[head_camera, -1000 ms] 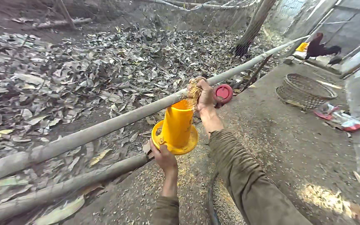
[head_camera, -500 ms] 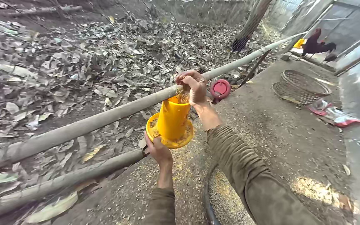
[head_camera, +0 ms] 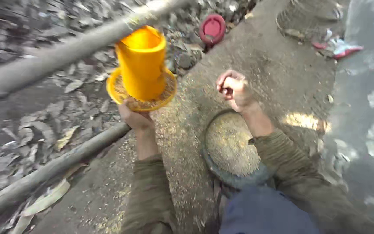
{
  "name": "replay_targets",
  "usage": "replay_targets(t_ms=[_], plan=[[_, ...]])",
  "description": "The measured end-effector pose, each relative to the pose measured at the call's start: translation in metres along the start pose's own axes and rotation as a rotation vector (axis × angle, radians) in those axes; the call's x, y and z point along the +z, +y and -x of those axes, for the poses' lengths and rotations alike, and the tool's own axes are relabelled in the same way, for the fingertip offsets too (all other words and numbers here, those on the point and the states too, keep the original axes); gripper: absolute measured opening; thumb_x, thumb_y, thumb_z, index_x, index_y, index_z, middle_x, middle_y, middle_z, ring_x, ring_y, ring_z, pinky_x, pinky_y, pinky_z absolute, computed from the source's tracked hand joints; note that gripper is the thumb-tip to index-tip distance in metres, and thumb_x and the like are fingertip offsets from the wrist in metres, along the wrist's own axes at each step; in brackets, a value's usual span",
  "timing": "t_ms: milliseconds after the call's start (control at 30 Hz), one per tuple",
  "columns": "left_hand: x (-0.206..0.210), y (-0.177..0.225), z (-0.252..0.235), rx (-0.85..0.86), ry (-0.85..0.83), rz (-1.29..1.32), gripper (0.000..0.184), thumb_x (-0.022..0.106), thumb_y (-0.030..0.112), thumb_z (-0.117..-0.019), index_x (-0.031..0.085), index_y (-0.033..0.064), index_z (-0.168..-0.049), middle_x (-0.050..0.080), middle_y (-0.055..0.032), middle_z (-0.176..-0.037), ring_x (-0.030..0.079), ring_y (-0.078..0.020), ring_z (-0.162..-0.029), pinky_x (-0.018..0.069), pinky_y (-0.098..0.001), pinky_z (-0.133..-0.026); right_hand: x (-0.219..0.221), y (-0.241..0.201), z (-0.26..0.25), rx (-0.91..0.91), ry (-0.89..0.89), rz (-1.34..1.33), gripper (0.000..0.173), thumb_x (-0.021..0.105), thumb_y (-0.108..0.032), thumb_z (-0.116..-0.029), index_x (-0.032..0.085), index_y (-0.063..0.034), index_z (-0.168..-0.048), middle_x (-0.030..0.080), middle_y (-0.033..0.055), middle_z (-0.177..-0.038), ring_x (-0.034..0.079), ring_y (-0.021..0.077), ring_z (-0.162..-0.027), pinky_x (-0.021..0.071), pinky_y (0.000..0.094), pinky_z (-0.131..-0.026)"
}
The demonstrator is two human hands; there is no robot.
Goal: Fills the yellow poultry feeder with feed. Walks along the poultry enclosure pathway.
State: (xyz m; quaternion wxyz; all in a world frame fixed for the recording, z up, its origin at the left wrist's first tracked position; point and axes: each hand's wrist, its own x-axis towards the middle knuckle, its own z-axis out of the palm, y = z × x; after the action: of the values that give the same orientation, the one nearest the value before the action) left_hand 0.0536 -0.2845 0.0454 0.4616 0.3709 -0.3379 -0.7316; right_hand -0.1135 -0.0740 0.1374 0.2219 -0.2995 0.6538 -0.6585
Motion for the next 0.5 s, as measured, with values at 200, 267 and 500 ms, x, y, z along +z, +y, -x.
replay_targets(t_ms=[200,267,500], plan=[[0.016,-0.002,0.001,-0.105,-0.056,-0.006,0.043,0.022,0.038,-0.1073,0.046,0.0134,-0.133,0.065,-0.0128,-0.119,0.067,-0.0282,-0.104,0.0572,-0.0528,-0.083,-0.141,0.148,0.15,0.549,-0.101,1.063,0.04,0.067,-0.023,-0.0961,0.066,-0.0108,-0.135,0.058,0.0165,-0.144,0.055,0.0359,-0.133,0.0446,0.0589,-0.111],[0.019,-0.007,-0.005,-0.048,-0.055,0.05,0.043,0.02,0.034,-0.1068,0.045,0.0109,-0.133,0.063,-0.0151,-0.119,0.066,-0.0285,-0.101,0.0579,-0.0523,-0.08,-0.149,0.169,0.18,0.614,-0.008,1.01,0.052,0.067,-0.025,-0.0967,0.057,-0.0116,-0.145,0.048,0.0174,-0.154,0.045,0.0383,-0.142,0.0392,0.0607,-0.115],[0.016,-0.011,-0.018,0.164,-0.162,0.139,0.053,0.009,0.029,-0.1055,0.038,0.0006,-0.14,0.055,-0.0214,-0.135,0.056,-0.0311,-0.127,0.0476,-0.0575,-0.105,-0.067,0.2,0.227,0.65,0.026,0.983,0.092,0.072,-0.074,-0.0762,0.053,-0.0227,-0.15,0.034,0.0219,-0.163,0.024,0.0447,-0.153,0.0184,0.069,-0.121]])
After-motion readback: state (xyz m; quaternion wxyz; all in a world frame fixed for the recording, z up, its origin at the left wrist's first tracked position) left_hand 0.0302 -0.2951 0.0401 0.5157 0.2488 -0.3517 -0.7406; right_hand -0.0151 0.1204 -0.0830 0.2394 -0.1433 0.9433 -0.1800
